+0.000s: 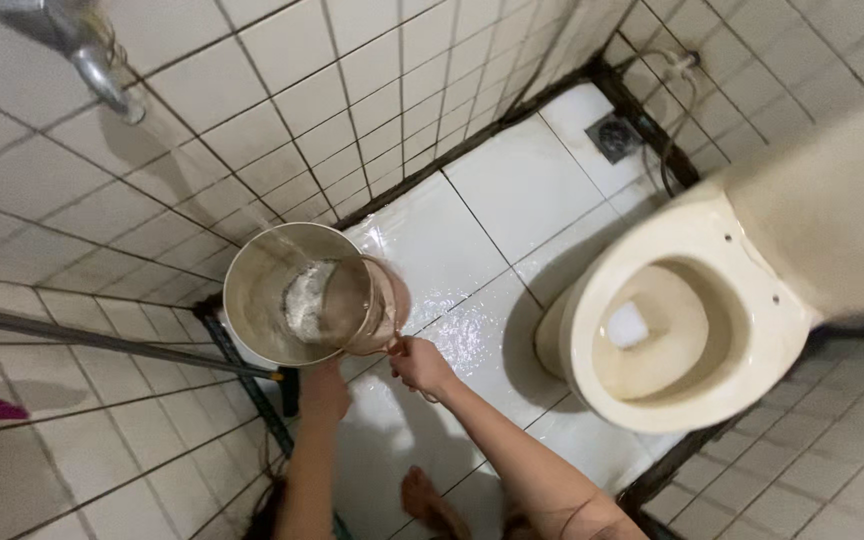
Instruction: The person cleans a bathroom floor and toilet by rinsing them with water from a bucket using a handheld scoop and then scrubbing the floor with a long-handled brush.
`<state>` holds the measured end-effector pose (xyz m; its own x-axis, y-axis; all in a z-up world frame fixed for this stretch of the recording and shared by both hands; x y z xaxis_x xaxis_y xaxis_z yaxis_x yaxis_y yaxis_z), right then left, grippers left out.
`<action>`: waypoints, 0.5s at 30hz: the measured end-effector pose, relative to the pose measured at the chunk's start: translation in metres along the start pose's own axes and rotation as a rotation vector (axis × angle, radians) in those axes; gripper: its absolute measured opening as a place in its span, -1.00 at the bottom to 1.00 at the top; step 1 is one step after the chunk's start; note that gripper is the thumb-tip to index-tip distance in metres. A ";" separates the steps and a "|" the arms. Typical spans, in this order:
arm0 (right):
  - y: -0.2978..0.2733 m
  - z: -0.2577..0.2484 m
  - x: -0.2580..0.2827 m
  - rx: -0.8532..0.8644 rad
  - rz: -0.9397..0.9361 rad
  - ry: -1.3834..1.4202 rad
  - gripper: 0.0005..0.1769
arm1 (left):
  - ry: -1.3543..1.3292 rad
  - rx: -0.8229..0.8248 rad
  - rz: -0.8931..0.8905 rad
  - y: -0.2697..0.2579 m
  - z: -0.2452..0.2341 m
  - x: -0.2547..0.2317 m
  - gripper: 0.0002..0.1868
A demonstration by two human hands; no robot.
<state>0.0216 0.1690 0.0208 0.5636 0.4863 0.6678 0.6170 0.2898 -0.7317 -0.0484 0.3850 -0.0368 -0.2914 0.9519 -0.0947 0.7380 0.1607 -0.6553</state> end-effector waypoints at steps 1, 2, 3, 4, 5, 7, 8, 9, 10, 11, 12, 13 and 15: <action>0.009 0.001 0.001 0.038 -0.045 -0.023 -0.69 | 0.077 -0.002 0.022 0.004 0.005 0.002 -0.24; 0.019 0.002 0.001 0.077 -0.091 -0.045 -0.67 | 0.058 0.001 0.018 0.010 0.010 0.001 -0.24; 0.032 0.003 0.003 0.088 -0.087 -0.060 -0.67 | 0.127 0.057 -0.026 0.013 0.015 0.006 -0.22; 0.048 0.003 0.005 0.116 -0.097 -0.130 -0.64 | 0.196 0.114 -0.069 0.019 0.020 0.007 -0.20; 0.057 0.006 0.005 0.155 -0.105 -0.201 -0.59 | 0.179 0.127 -0.088 0.021 0.030 0.005 -0.20; 0.071 -0.002 0.010 0.141 -0.231 -0.299 -0.56 | 0.434 -0.160 -0.020 0.035 0.037 -0.003 -0.27; 0.080 -0.007 0.021 0.103 -0.366 -0.378 -0.53 | 0.424 -0.158 -0.046 0.050 0.035 0.000 -0.27; 0.080 -0.009 0.024 0.121 -0.347 -0.380 -0.53 | 0.373 -0.140 -0.063 0.059 0.041 -0.001 -0.48; 0.081 -0.011 0.029 0.161 -0.251 -0.325 -0.51 | 0.324 -0.122 -0.081 0.061 0.050 -0.004 -0.66; 0.087 -0.017 0.044 0.192 -0.180 -0.280 -0.49 | 0.314 -0.126 -0.094 0.070 0.051 -0.006 -0.66; 0.086 -0.020 0.056 0.201 -0.187 -0.293 -0.49 | 0.300 -0.311 -0.068 0.076 0.049 -0.009 -0.65; 0.083 -0.025 0.065 0.205 -0.149 -0.286 -0.43 | 0.283 -0.493 -0.043 0.080 0.049 -0.015 -0.65; 0.085 -0.031 0.081 0.219 -0.116 -0.295 -0.37 | 0.248 -0.450 -0.085 0.099 0.052 -0.020 -0.66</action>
<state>0.1366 0.2069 0.0169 0.2951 0.6467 0.7034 0.5171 0.5109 -0.6867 -0.0011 0.3683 -0.1384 -0.2494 0.9549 0.1608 0.9224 0.2849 -0.2610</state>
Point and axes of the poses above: each hand's wrist, its own y-axis towards the middle knuckle, its own z-axis out of the palm, x = y × z, the point moved 2 cm from there along y, towards the middle knuckle, and after that the axes turned 1 degree about -x, right-handed, at the moved point
